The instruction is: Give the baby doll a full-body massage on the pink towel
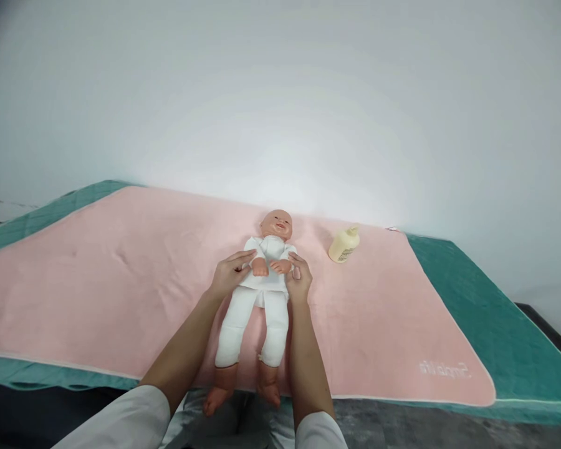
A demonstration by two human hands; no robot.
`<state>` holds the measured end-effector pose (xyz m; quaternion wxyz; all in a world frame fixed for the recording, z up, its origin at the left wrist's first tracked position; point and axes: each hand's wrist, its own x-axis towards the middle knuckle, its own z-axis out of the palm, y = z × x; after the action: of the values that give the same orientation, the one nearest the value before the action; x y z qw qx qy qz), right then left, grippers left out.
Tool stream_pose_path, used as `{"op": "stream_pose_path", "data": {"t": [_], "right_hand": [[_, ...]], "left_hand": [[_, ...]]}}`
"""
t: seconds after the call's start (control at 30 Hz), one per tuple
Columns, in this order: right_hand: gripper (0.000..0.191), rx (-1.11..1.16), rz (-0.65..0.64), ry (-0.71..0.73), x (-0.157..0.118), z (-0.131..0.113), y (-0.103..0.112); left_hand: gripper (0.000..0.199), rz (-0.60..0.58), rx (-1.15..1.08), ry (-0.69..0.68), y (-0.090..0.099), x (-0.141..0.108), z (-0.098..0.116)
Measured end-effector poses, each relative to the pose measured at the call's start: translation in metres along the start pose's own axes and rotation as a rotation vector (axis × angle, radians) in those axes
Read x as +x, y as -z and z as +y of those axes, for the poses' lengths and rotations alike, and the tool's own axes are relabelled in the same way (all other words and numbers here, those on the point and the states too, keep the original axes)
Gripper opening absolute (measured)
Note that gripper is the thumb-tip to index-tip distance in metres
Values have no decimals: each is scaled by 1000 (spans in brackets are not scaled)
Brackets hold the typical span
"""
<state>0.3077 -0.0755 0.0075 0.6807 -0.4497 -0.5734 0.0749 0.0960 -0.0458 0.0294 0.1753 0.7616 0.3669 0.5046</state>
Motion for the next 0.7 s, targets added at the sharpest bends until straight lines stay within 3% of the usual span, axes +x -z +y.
{"op": "stream_pose_path", "data": {"t": [0.1, 0.27, 0.37, 0.47, 0.7], "right_hand": [[33, 71, 160, -185, 2, -1, -1], [56, 74, 411, -407, 11, 0, 5], [53, 69, 506, -480, 14, 2, 11], [50, 113, 551, -534, 14, 7, 16], [49, 192, 570, -608, 8, 25, 18]], "left_hand": [[31, 180, -94, 225, 3, 2, 1], [45, 429, -244, 629, 12, 7, 2], [48, 541, -337, 707, 19, 10, -1], [36, 618, -425, 738, 23, 10, -8], [34, 618, -580, 882, 22, 1, -31]]}}
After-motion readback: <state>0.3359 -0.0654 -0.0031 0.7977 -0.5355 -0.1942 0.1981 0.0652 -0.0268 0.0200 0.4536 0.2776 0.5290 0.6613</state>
